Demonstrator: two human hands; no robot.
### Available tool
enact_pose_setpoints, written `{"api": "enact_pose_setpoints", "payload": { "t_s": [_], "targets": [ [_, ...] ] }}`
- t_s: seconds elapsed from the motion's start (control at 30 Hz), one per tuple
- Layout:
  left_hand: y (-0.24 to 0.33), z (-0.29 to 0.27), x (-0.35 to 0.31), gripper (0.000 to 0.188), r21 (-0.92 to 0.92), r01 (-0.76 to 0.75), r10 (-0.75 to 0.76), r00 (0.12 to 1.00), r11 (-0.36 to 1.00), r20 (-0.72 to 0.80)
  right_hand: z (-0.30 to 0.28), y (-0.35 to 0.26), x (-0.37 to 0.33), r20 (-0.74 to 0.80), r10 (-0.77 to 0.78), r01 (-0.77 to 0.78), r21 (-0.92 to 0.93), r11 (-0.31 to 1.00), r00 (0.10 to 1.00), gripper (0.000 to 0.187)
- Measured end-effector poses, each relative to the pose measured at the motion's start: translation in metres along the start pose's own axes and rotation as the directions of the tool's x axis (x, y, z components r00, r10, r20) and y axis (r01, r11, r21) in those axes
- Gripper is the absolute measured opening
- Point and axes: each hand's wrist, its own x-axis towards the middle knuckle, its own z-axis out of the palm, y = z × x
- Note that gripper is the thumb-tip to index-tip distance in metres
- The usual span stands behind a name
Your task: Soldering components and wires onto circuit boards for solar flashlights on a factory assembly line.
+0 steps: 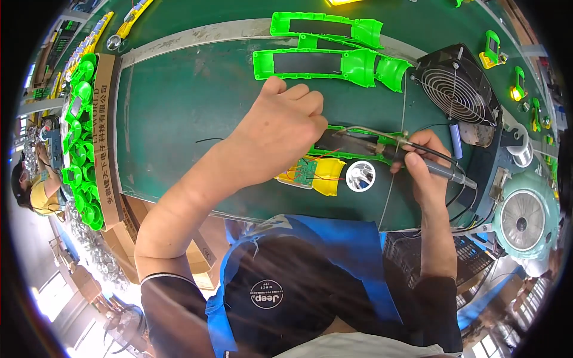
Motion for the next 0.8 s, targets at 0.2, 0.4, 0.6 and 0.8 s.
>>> {"api": "enact_pose_setpoints", "payload": {
  "t_s": [0.2,0.4,0.6,0.8],
  "targets": [
    [0.001,0.0,0.001,0.008,0.026,-0.013,0.013,1.0,1.0,0.006,0.004,0.006,-0.007,-0.096,-0.045,0.047,0.025,0.999,0.994,0.033],
    [0.003,0.0,0.003,0.008,0.028,-0.006,0.007,1.0,1.0,-0.01,-0.003,0.011,-0.011,-0.098,-0.087,0.096,0.092,0.991,0.991,0.027],
    [0.003,-0.002,0.005,0.005,0.015,-0.022,0.023,1.0,1.0,-0.016,-0.005,0.013,-0.012,-0.11,-0.085,0.097,0.104,0.99,0.99,0.028],
    [0.003,-0.004,0.004,0.008,0.008,-0.002,0.002,0.999,1.0,0.042,-0.005,0.012,-0.014,-0.128,-0.084,0.099,0.121,0.988,0.988,0.029]
  ]
}}
